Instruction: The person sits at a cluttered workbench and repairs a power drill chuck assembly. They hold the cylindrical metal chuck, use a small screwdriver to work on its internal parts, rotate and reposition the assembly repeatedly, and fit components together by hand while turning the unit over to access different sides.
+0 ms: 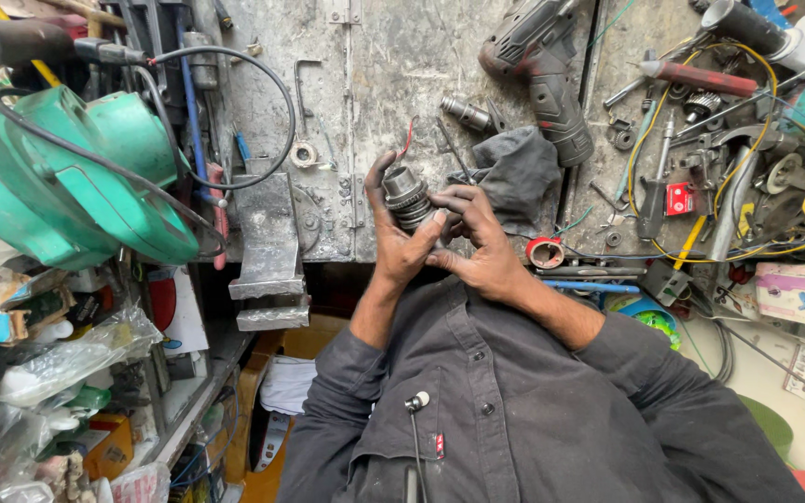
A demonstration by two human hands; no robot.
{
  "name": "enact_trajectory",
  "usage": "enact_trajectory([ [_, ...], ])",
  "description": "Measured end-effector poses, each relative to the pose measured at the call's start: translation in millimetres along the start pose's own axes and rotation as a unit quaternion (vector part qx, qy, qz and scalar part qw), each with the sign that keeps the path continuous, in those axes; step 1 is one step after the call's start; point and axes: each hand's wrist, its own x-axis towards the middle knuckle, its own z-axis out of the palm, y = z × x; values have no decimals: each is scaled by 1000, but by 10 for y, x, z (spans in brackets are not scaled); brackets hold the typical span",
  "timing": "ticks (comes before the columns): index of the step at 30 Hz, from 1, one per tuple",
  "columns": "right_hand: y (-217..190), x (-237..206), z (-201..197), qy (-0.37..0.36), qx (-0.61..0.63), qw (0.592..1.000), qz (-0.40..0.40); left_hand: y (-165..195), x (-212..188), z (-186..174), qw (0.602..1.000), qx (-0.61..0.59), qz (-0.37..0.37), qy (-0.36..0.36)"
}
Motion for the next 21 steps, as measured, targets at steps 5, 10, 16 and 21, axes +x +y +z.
enact_trajectory([
  [5, 128, 20, -41, -26, 62, 998, 8, -2, 4, -49, 999, 9, 32, 11],
  [10, 246, -27, -350, 66, -8, 997, 35, 26, 8, -69, 1000, 10, -1, -12],
  [16, 394, -278, -735, 134, -24, 989, 51, 51, 56, 28, 999, 15, -24, -19],
  [21, 560, -541, -1074, 227, -7, 969, 99, 34, 82, 92, 999, 37, -9, -29],
])
